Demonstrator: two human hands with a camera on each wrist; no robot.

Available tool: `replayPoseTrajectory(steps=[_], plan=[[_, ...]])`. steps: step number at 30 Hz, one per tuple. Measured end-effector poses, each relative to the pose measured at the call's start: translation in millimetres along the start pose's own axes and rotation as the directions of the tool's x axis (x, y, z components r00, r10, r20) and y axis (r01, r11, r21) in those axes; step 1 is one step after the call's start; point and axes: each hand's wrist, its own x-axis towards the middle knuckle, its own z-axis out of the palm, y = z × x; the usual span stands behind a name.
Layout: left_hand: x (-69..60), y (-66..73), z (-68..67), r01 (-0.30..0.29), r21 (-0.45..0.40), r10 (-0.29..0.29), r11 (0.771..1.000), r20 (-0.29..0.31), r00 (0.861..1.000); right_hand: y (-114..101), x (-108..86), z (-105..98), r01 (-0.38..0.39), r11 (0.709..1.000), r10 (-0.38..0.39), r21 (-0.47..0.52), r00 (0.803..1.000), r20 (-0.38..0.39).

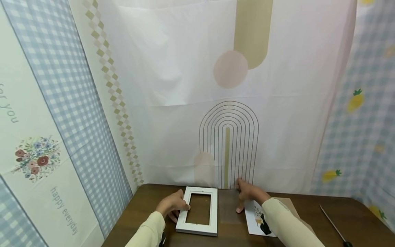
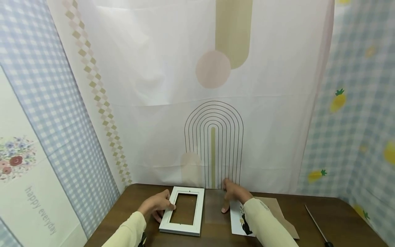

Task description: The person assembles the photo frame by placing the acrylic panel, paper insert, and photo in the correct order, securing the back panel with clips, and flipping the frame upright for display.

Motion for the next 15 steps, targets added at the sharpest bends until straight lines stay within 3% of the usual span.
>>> replayPoseTrajectory(steps=[6, 12, 15], plan=[[-2.3, -1.8, 3.4, 0.002, 0.005, -0.002, 1.000, -0.013, 1.000, -0.3, -5.4, 2.6, 0.037, 0.998, -0.035, 0.051, 0.998, -0.050], [-2.8, 0.4, 4.4, -0.009, 0.020, 0.009, 1.000, -0.025, 1.000, 5.4, -1.9, 0.9, 0.031, 0.995, -0.022, 0.097, 0.996, -0.085], [-2.0, 0.7, 4.4, -0.009, 0.025, 0.009, 1.000, -0.036, 0.999, 14.9, 1.3, -1.6, 0.080, 0.987, -0.071, 0.137, 0.995, -0.072]])
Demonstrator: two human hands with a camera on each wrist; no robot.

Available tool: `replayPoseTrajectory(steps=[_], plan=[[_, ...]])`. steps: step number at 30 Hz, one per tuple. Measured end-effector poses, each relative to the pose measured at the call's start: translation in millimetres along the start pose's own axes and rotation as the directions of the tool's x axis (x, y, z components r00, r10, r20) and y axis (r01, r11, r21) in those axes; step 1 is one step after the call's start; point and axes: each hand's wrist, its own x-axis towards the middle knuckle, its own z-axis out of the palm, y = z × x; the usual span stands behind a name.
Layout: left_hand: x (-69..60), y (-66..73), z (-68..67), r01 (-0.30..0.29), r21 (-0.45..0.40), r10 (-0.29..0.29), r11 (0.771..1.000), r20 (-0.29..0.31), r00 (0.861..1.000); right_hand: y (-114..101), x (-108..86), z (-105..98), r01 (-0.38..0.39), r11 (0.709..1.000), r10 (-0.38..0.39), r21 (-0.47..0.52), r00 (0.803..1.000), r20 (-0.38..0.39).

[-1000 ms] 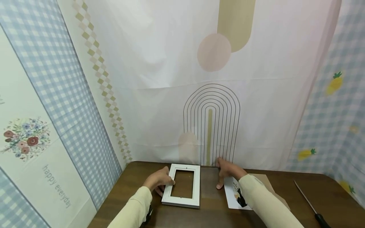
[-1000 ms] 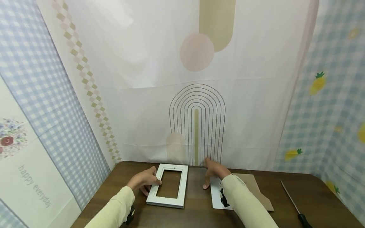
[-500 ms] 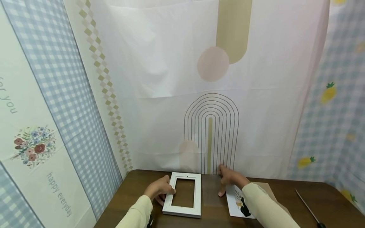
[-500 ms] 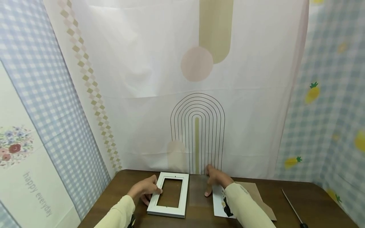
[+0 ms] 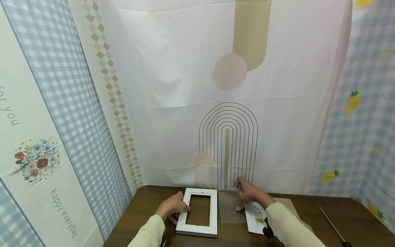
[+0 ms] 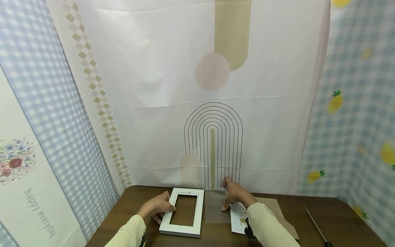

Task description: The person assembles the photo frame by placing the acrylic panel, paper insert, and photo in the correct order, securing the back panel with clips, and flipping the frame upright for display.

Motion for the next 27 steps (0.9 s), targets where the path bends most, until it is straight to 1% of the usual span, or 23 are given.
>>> replayPoseTrajectory(steps=[1, 2, 4, 5, 8, 11, 17, 22, 27], plan=[[-0.2, -0.8, 0.0, 0.001, 0.000, -0.001, 1.000, -0.003, 1.000, 5.5, 2.3, 0.6, 0.021, 1.000, -0.021, 0.009, 1.000, 0.010], [-0.4, -1.5, -0.2, 0.000, -0.001, 0.000, 1.000, -0.006, 1.000, 2.1, -1.2, -0.6, 0.023, 0.999, -0.024, 0.034, 1.000, 0.019], [-1.2, -2.3, -1.1, -0.001, -0.005, 0.001, 1.000, -0.015, 1.000, 2.5, -3.4, 0.1, 0.025, 0.997, -0.026, 0.074, 0.999, 0.019], [-1.8, -2.3, -1.7, -0.004, -0.008, 0.004, 1.000, -0.017, 1.000, 1.5, -4.2, 0.8, 0.013, 0.995, -0.015, 0.098, 1.000, 0.013], [-3.4, -2.9, -3.3, -0.014, -0.019, 0.013, 1.000, -0.025, 1.000, -13.7, -14.0, 2.3, -0.039, 0.985, 0.044, 0.166, 0.999, -0.030], [-5.3, -3.0, -4.9, -0.020, -0.027, 0.019, 0.999, -0.025, 1.000, -18.9, -18.6, 3.4, -0.048, 0.978, 0.060, 0.203, 0.997, -0.053], [-6.6, -3.9, -5.3, -0.032, -0.041, 0.031, 0.999, -0.022, 0.999, -20.4, -24.5, 1.9, -0.048, 0.967, 0.064, 0.249, 0.996, -0.058], [-6.3, -5.0, -4.7, -0.043, -0.051, 0.042, 0.998, -0.025, 0.999, -21.0, -27.1, -1.4, -0.030, 0.963, 0.045, 0.266, 0.998, -0.052], [-8.4, -4.2, -4.7, -0.049, -0.067, 0.048, 0.997, -0.014, 0.999, -22.6, -31.0, -5.2, -0.035, 0.955, 0.055, 0.293, 0.997, -0.059]])
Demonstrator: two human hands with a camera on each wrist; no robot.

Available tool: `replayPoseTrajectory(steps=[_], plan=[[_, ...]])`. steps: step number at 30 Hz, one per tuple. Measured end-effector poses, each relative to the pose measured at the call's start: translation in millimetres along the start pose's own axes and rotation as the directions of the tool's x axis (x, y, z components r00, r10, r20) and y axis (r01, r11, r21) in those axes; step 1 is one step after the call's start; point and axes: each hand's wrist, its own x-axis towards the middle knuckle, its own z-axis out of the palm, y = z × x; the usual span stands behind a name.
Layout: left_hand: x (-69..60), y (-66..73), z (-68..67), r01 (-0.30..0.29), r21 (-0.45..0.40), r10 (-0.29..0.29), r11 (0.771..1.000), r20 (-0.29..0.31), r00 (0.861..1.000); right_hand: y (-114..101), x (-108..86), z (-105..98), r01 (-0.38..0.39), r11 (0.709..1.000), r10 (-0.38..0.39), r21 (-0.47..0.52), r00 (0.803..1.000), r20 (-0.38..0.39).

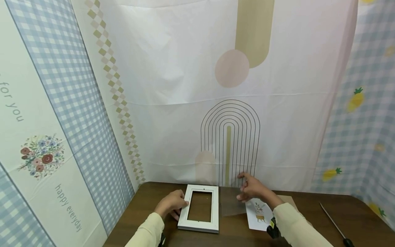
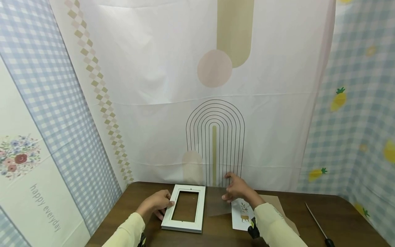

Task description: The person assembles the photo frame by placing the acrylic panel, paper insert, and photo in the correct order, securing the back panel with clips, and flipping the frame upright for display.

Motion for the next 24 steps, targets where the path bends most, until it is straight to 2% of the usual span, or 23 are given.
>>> replayPoseTrajectory(steps=[11, 24], plan=[[-2.8, 2.8, -2.6, 0.017, -0.015, -0.017, 1.000, 0.009, 1.000, 0.8, -3.5, -5.4, -0.009, 0.997, 0.010, 0.076, 1.000, -0.011], [-0.1, 1.3, -2.8, 0.065, -0.032, -0.066, 0.997, -0.017, 0.998, -9.5, -0.8, 6.4, -0.036, 0.990, 0.038, 0.136, 0.999, -0.012]])
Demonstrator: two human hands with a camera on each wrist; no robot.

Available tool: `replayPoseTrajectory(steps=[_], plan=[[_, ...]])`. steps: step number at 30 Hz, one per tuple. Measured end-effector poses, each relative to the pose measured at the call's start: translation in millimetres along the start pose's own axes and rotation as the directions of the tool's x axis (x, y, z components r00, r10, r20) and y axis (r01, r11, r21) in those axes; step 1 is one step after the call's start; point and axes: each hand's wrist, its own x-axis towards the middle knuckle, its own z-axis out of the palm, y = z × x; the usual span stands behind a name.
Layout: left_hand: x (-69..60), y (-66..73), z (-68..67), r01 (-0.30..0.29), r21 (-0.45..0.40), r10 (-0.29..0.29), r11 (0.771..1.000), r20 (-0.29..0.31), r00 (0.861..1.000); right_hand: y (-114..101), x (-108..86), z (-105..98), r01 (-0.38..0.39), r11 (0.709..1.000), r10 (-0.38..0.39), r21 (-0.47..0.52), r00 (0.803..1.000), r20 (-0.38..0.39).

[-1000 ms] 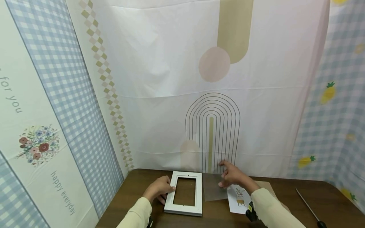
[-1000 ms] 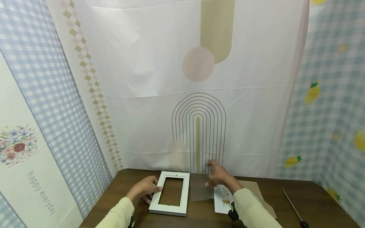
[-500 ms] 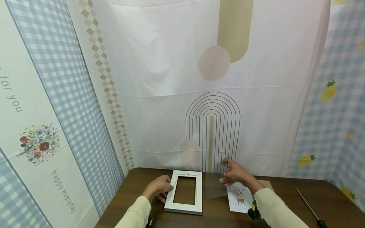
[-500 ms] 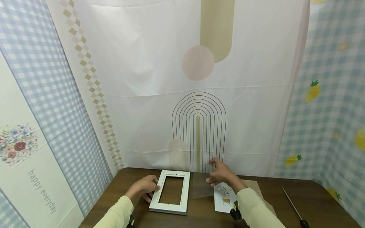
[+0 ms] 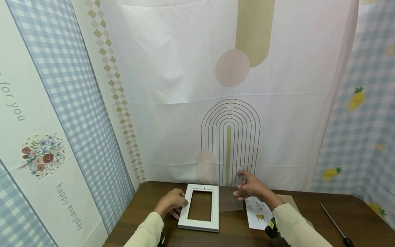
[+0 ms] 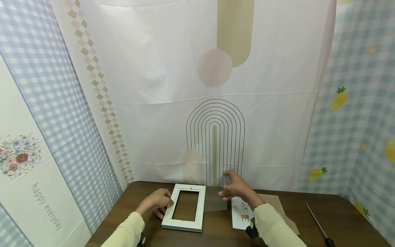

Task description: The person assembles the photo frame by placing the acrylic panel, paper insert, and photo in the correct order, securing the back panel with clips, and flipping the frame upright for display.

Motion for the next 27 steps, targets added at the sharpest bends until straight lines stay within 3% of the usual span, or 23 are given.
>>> replayPoseTrajectory(steps=[12, 27], plan=[[0.9, -0.5, -1.4, 0.004, -0.014, -0.004, 1.000, -0.003, 1.000, -12.8, -0.3, 14.3, 0.055, 0.998, -0.055, 0.013, 0.998, 0.039], [0.4, -0.1, 1.4, 0.000, 0.000, 0.000, 1.000, -0.011, 1.000, -21.8, -1.5, 36.0, 0.023, 1.000, -0.024, 0.018, 0.999, 0.040]])
